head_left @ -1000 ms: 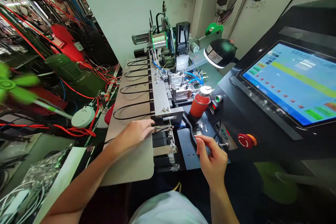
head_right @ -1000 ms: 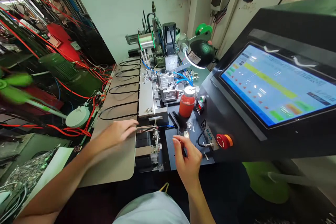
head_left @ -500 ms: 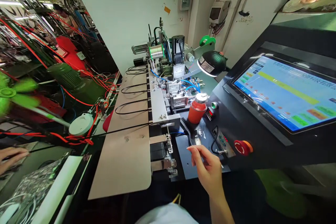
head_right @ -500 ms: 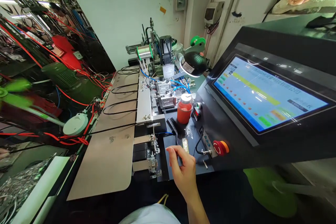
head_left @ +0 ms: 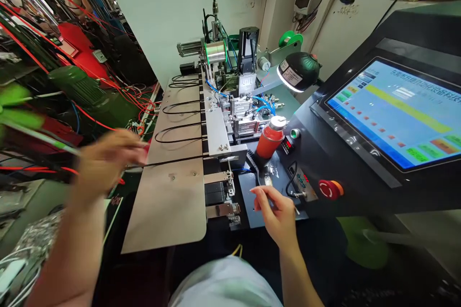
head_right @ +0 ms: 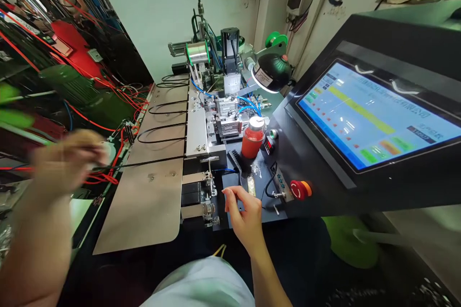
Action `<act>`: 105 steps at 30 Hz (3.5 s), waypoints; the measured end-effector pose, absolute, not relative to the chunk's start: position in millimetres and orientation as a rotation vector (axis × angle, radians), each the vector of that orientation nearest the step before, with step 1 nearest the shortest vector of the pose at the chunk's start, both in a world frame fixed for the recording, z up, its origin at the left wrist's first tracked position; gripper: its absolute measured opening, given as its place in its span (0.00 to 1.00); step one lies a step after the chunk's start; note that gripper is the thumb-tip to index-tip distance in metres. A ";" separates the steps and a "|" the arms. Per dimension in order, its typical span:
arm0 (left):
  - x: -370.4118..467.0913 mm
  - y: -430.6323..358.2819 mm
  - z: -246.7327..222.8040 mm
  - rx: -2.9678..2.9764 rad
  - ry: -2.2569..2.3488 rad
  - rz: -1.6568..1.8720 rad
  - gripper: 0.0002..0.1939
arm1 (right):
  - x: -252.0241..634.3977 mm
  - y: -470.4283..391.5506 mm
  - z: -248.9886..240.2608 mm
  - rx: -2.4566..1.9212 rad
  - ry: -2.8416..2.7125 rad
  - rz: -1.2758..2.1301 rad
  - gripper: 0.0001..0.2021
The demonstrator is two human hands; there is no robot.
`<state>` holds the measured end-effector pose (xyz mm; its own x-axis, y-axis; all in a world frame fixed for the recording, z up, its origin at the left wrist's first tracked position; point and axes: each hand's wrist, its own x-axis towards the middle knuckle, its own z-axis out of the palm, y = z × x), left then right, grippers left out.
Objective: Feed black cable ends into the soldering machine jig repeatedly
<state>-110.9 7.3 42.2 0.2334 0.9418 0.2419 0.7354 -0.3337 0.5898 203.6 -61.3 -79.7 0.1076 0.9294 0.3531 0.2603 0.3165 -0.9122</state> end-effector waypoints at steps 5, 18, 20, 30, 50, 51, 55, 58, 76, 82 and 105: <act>-11.9 12.9 -14.4 2.159 0.974 0.509 0.15 | 202.8 -60.6 -79.6 -1.199 -1.394 0.781 0.11; 4.9 2.0 -42.0 2.366 1.000 0.469 0.11 | 191.5 -44.9 -93.6 -1.166 -1.390 1.036 0.10; 3.9 3.5 -39.9 2.434 0.936 0.372 0.12 | 194.6 -44.3 -92.7 -1.126 -1.505 1.044 0.11; 25.0 -11.0 -36.2 1.963 1.043 0.710 0.11 | 154.6 -43.8 -104.6 -1.097 -1.236 0.252 0.07; 6.1 21.4 -52.4 2.170 1.429 0.329 0.13 | 182.6 -41.4 -118.0 -1.331 -1.219 0.739 0.14; 6.1 21.7 -52.6 2.170 1.439 0.325 0.13 | 183.0 -40.4 -118.5 -1.333 -1.224 0.743 0.14; 7.2 22.7 -52.6 2.180 1.459 0.316 0.13 | 185.0 -33.1 -120.2 -1.301 -1.289 0.843 0.14; 9.0 23.5 -53.1 2.184 1.466 0.311 0.13 | 184.2 -23.0 -121.1 -1.256 -1.339 0.952 0.13; 2.0 6.9 -62.0 2.759 1.409 0.354 0.13 | 156.7 3.5 -131.3 -1.078 -1.297 0.987 0.16; 4.0 5.4 -60.0 3.263 1.127 0.081 0.14 | 155.3 4.7 -136.7 -1.071 -1.232 1.037 0.16; -3.2 -2.8 -47.5 2.841 1.339 0.092 0.08 | 199.5 -53.0 -102.5 -1.499 -1.210 0.320 0.12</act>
<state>-3.2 -2.8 -47.5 0.6353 0.7704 0.0535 0.7705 -0.6370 0.0243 199.5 -53.0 -102.5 0.4365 0.8047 0.4023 0.5011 0.1540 -0.8516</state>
